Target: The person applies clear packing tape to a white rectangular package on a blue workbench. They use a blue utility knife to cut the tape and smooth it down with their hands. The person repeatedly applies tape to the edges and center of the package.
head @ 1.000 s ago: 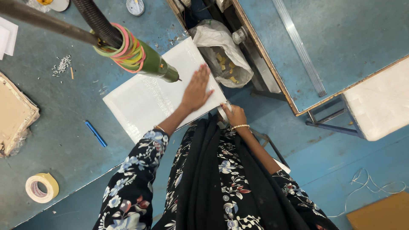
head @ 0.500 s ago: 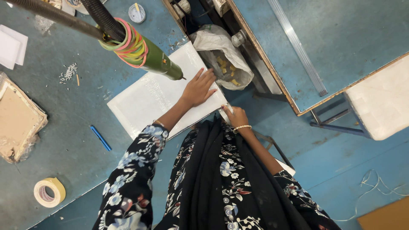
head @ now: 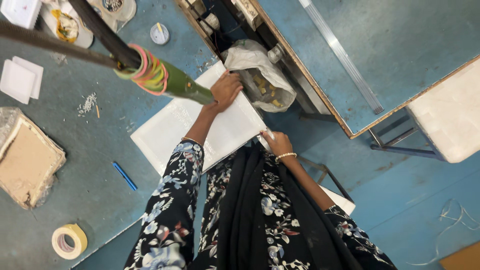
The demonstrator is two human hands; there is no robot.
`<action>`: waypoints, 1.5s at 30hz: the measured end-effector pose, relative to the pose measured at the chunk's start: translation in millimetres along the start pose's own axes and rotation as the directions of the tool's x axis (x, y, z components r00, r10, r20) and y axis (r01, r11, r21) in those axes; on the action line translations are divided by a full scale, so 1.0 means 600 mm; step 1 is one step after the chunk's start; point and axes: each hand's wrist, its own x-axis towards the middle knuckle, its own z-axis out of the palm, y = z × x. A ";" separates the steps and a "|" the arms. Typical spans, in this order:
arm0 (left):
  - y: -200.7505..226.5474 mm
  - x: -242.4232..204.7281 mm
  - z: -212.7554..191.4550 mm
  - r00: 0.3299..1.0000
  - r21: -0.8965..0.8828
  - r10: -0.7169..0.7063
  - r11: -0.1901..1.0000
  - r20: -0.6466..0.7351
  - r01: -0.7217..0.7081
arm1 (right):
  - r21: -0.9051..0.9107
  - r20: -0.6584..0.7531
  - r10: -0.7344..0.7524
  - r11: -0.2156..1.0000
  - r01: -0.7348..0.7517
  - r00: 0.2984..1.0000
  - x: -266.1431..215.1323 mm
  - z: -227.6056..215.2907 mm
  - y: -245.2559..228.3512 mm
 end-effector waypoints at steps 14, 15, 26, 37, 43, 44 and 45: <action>-0.057 -0.043 -0.059 0.936 0.002 -0.348 0.937 -0.050 0.349 | 0.006 0.033 0.018 1.000 -0.018 0.999 -0.003 -0.005 -0.014; -0.061 -0.040 -0.065 0.933 0.061 -0.361 0.931 -0.018 0.361 | 0.005 0.033 0.016 1.000 -0.016 0.999 -0.002 -0.007 -0.016; -0.076 0.008 -0.052 0.914 0.187 -0.389 0.895 -0.113 0.404 | 0.054 0.040 -0.078 0.996 0.075 0.996 0.011 0.010 0.019; 0.249 -0.187 0.070 0.884 -0.528 -0.445 0.790 -0.143 0.312 | 0.260 0.182 -0.493 0.858 0.442 0.851 0.027 0.027 0.132; 0.296 -0.187 0.180 0.742 -0.828 -0.438 -0.487 0.508 0.279 | 0.419 0.260 -0.460 0.846 0.330 0.849 0.095 0.039 0.152; 0.295 -0.187 0.198 0.745 -0.774 -0.428 -0.605 0.512 0.184 | 0.386 0.281 -0.426 0.870 0.305 0.860 0.104 0.047 0.153; 0.299 -0.188 0.216 0.738 -0.767 -0.448 -0.625 0.504 0.144 | 0.350 0.305 -0.389 0.895 0.278 0.869 0.113 0.050 0.158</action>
